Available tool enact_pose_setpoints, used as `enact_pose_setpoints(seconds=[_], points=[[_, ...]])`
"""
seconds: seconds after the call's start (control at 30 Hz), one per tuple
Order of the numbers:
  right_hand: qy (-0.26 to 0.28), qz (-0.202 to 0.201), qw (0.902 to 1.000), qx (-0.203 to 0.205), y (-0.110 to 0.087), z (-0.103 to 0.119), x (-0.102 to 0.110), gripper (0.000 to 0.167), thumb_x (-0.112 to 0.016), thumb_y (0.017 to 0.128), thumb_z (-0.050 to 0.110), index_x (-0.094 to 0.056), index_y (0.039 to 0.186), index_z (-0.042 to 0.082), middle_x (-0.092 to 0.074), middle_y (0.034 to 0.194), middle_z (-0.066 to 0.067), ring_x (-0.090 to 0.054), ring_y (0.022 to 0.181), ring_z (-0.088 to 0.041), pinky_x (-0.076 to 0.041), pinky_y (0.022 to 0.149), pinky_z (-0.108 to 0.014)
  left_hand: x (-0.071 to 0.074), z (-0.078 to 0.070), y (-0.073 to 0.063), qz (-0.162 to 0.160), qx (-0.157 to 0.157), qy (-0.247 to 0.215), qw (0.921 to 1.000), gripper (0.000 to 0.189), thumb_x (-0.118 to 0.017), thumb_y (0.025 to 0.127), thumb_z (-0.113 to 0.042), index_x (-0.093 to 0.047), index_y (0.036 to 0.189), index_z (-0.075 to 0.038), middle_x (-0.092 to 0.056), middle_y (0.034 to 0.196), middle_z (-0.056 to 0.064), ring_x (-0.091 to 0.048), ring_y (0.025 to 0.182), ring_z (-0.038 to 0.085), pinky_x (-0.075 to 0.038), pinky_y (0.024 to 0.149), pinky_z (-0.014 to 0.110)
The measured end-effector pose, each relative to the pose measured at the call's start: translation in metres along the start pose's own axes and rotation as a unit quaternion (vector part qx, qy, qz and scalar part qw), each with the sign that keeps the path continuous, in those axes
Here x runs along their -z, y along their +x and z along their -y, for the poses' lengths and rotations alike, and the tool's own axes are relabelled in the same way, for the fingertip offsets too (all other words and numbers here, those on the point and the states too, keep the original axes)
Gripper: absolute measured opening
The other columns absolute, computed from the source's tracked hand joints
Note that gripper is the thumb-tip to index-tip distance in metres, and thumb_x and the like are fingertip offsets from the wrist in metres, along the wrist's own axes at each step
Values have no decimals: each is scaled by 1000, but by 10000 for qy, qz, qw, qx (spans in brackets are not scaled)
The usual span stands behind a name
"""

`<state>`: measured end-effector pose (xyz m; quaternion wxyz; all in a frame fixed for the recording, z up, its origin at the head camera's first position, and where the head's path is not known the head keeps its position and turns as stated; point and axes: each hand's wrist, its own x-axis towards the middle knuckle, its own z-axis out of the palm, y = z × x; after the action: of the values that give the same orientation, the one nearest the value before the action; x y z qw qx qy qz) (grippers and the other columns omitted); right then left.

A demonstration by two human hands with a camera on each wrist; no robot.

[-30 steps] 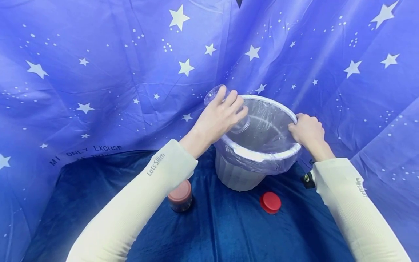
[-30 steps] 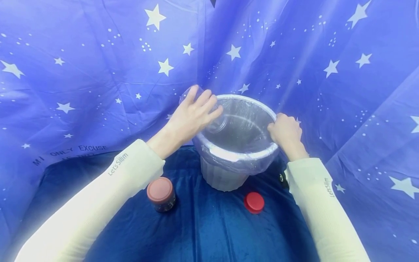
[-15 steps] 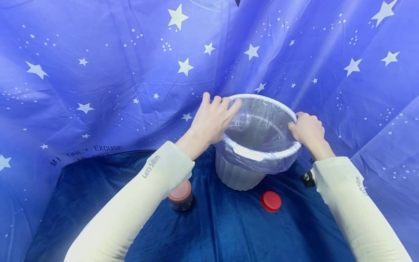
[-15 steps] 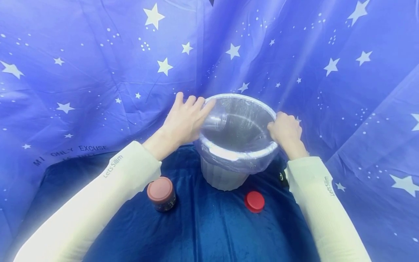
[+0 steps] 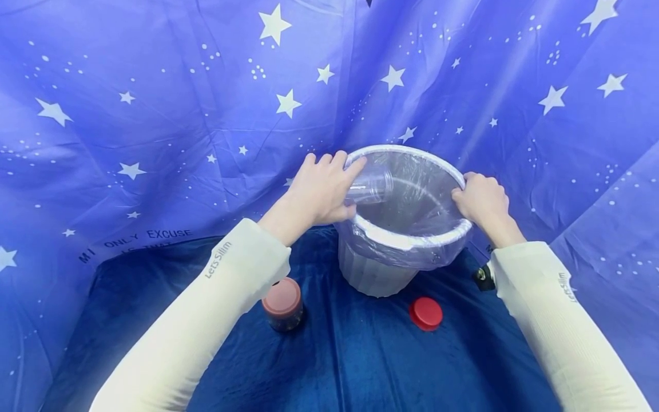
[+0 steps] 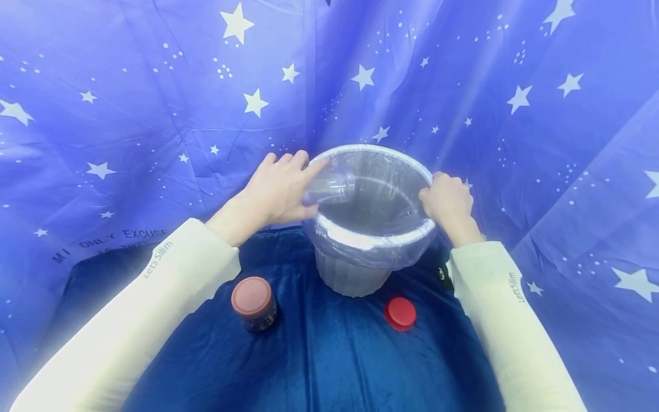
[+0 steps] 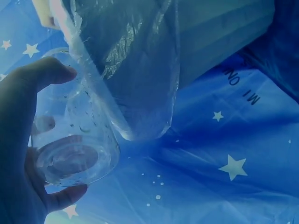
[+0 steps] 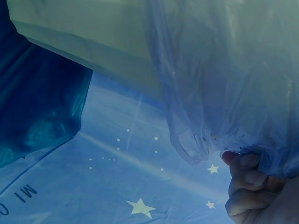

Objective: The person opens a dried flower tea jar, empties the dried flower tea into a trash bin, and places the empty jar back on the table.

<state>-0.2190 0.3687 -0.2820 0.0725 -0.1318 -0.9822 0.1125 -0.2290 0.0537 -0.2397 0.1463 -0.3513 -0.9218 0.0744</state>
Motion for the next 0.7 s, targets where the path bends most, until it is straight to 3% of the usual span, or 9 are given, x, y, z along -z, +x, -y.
enact_pose_setpoints(seconds=[0.2, 0.4, 0.7], points=[[-21, 51, 10000, -24, 0, 1, 0, 49, -44, 91, 25, -51, 130, -2, -56, 117, -38, -52, 104, -62, -45, 76, -65, -1, 3, -1, 12, 156, -427, 9990, 79, -63, 86, -56, -28, 143, -15, -58, 120, 11, -62, 104, 31, -49, 85, 46], [-43, 62, 10000, -4, 0, 1, 1, 47, -43, 91, 25, -51, 129, -3, -56, 116, -38, -52, 102, -62, -45, 75, -65, 1, 4, 0, 231, 123, -775, 9967, 73, -59, 90, -56, -33, 144, -16, -57, 127, 13, -61, 110, 33, -53, 86, 49], [-19, 61, 10000, -42, 0, 0, 1, 48, -43, 91, 25, -51, 130, -2, -56, 116, -38, -52, 103, -62, -45, 76, -64, 9, 7, 2, 872, 369, -1713, 9807, 84, -74, 80, -39, -33, 146, -9, -48, 134, 14, -57, 115, 33, -51, 96, 50]])
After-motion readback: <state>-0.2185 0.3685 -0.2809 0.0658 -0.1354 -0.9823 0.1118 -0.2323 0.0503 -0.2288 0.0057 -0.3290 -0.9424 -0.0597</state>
